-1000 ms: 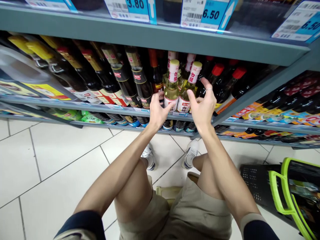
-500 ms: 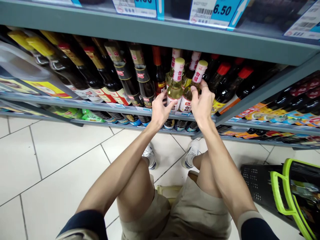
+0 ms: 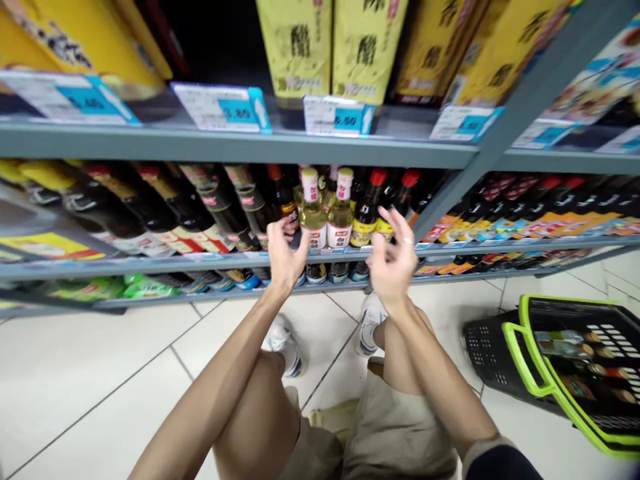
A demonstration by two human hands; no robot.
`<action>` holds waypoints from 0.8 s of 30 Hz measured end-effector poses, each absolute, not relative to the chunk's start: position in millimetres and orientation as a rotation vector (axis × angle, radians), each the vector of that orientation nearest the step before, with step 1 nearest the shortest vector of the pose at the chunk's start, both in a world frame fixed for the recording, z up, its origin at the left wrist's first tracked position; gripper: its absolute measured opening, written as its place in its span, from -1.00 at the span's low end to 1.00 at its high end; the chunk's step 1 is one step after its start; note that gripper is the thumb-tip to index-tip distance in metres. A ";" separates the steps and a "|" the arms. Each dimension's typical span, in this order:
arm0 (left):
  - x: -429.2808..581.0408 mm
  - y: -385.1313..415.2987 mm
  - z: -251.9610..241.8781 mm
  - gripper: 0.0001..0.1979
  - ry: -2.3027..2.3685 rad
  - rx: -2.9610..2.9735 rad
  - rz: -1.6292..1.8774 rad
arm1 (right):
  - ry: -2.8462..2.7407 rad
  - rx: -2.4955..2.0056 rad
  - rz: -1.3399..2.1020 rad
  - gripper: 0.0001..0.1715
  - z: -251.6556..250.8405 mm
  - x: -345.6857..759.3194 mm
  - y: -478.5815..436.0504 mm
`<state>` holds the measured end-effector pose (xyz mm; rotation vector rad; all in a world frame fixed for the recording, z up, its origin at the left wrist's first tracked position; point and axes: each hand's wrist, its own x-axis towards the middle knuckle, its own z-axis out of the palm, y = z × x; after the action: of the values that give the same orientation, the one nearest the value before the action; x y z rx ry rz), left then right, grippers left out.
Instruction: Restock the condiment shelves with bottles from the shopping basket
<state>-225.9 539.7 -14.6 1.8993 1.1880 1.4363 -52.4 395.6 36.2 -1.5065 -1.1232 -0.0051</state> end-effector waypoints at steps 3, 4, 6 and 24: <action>-232.9 524.3 -2.5 -0.78 1.166 1.671 1.312 | -0.787 -1.711 -0.202 -0.44 3.3 24.2 294.9; -234.8 518.7 0.6 -0.78 1.131 1.621 1.231 | -0.715 -1.880 -0.239 -0.40 -12.5 56.9 254.7; -237.2 508.9 4.5 -0.77 1.075 1.599 1.106 | -0.666 -2.345 -0.293 -0.19 -45.4 118.6 170.5; -248.8 513.4 -11.5 -0.73 1.045 1.779 0.911 | -0.315 -2.996 -0.012 0.27 -144.4 244.1 -4.0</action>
<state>-248.8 513.4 -11.5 1.7789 1.0448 0.9114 244.1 -4.0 -144.4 -2.9961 -0.3152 -0.0117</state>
